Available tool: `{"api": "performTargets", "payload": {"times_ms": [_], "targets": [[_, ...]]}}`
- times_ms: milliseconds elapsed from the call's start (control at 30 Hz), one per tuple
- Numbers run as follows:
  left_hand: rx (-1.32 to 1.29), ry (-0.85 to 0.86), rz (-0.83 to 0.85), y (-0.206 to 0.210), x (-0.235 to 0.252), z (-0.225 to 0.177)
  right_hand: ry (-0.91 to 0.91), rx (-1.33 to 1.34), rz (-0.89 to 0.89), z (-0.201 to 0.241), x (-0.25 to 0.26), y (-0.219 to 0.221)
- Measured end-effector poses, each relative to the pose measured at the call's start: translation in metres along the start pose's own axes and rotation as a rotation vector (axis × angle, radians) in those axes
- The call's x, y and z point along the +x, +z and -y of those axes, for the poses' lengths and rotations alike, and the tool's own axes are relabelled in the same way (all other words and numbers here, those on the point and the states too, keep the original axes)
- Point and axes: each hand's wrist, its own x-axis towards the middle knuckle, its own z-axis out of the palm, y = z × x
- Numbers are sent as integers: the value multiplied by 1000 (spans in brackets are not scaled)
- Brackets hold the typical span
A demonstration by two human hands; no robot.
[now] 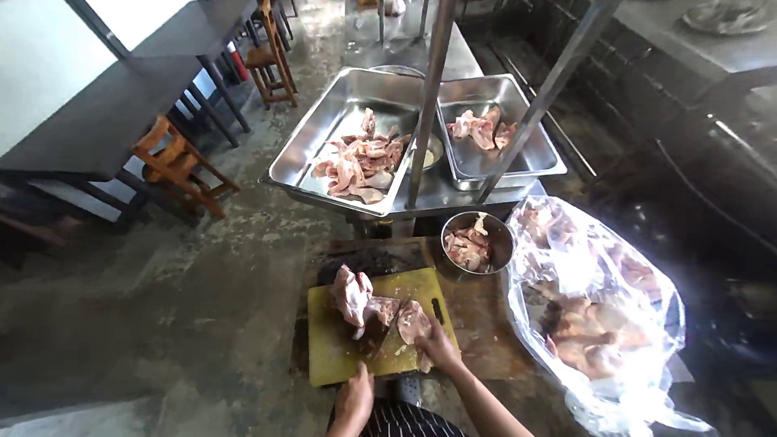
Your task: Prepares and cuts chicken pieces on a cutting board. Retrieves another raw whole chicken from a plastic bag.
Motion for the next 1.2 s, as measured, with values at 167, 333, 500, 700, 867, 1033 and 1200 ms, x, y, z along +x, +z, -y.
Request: {"api": "performTargets", "payload": {"times_ms": [167, 333, 500, 700, 867, 1033, 1200], "targets": [[9, 5, -63, 3, 14, -11, 49, -231, 2, 12, -12, -7], [18, 32, -106, -20, 37, -33, 70, -246, -1, 15, -11, -12], [-65, 164, -125, -42, 34, -56, 38, -130, -65, 15, -4, -27], [-127, 255, -310, -34, 6, -82, -24, 98, 120, 7, 7, -13], [-125, 268, -382, -17, 21, -87, -12, -202, 35, 18, 2, 9], [-20, 136, -122, -2, 39, -84, -20, -439, 77, 20, -1, 9], [-11, 157, -146, -8, 39, -84, 12, -486, 73, 22, 1, 11]]}}
